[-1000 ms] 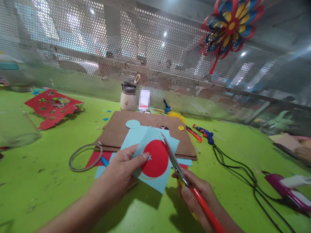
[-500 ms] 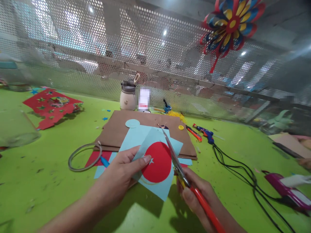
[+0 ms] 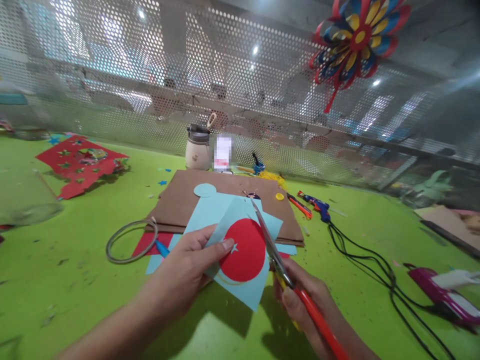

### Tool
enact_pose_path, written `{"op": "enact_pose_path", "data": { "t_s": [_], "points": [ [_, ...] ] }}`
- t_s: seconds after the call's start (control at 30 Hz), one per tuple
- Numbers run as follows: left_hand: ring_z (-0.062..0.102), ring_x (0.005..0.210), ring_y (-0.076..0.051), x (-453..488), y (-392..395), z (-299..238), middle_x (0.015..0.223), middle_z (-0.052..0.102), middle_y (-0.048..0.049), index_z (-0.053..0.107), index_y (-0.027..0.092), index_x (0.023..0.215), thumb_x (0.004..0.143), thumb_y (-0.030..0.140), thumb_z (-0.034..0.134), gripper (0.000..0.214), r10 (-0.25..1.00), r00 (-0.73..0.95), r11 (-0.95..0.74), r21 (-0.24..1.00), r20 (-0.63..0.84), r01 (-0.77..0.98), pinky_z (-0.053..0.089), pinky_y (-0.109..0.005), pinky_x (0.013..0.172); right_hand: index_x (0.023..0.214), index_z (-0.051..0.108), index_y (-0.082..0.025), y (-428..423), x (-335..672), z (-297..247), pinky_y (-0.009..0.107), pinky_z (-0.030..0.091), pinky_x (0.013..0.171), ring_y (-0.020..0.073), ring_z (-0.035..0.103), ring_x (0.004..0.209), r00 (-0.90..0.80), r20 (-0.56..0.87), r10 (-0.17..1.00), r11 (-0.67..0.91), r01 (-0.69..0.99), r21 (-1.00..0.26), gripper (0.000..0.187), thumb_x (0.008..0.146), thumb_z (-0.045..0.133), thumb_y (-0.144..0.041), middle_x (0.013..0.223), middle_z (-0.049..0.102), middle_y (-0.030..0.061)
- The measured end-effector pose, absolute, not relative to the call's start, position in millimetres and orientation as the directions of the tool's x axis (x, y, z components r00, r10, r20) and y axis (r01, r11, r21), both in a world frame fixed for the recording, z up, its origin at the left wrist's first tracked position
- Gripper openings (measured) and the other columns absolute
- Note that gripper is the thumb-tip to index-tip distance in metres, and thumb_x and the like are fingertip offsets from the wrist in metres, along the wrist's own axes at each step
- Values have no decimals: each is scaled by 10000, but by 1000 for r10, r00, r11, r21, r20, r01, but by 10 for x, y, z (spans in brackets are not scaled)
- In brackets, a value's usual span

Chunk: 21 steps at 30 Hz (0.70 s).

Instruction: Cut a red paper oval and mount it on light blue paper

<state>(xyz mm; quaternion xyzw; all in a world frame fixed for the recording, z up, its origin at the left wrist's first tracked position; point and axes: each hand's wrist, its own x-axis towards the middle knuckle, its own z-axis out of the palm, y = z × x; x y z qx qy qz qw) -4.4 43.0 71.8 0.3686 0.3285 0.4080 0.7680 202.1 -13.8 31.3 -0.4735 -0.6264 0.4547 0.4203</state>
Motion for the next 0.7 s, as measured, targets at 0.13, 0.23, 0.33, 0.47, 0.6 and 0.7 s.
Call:
{"op": "enact_pose_path", "data": {
  "t_s": [0.13, 0.23, 0.33, 0.47, 0.6, 0.7],
  "points": [
    [702, 678, -180, -63, 455, 682, 800, 763, -78, 734, 151, 1004, 772, 225, 747, 244, 861, 472, 395, 832, -188, -390, 549, -265, 675, 1033, 594, -199, -150, 2025, 317, 246, 254, 486, 108, 318, 546, -188, 61, 980, 107, 244, -964, 479, 867, 510, -641, 665, 385, -41],
    [705, 692, -197, -72, 465, 667, 820, 763, -85, 729, 158, 1027, 767, 225, 747, 269, 861, 470, 398, 833, -194, -385, 549, -297, 704, 1042, 596, -196, -148, 2028, 301, 256, 242, 490, 110, 308, 539, -194, 46, 980, 92, 234, -968, 483, 862, 523, -639, 642, 362, -51],
    [695, 673, -192, -77, 466, 669, 841, 761, -93, 722, 155, 1047, 759, 231, 751, 300, 871, 441, 396, 840, -216, -371, 548, -305, 699, 1040, 597, -196, -148, 2028, 289, 259, 240, 494, 113, 308, 544, -195, 42, 980, 84, 212, -974, 485, 855, 536, -640, 631, 349, -56],
    [692, 674, -192, -82, 465, 662, 853, 760, -91, 716, 153, 1063, 762, 225, 747, 311, 863, 459, 399, 841, -210, -366, 550, -313, 709, 1042, 597, -192, -154, 2028, 287, 258, 233, 498, 108, 296, 552, -183, 35, 983, 76, 224, -972, 499, 856, 525, -649, 644, 345, -55],
    [699, 689, -203, -76, 457, 654, 846, 761, -89, 712, 153, 1076, 763, 217, 742, 321, 870, 444, 399, 835, -214, -380, 557, -324, 718, 1028, 588, -183, -154, 2031, 277, 261, 229, 495, 104, 290, 544, -179, 46, 983, 91, 252, -964, 505, 867, 501, -653, 637, 342, -57],
    [697, 674, -202, -72, 452, 667, 832, 761, -87, 716, 152, 1061, 745, 213, 758, 324, 875, 430, 401, 831, -223, -386, 563, -325, 710, 1011, 577, -180, -156, 2023, 280, 259, 216, 487, 97, 277, 529, -181, 37, 983, 84, 262, -961, 502, 876, 482, -654, 632, 325, -63]
  ]
}}
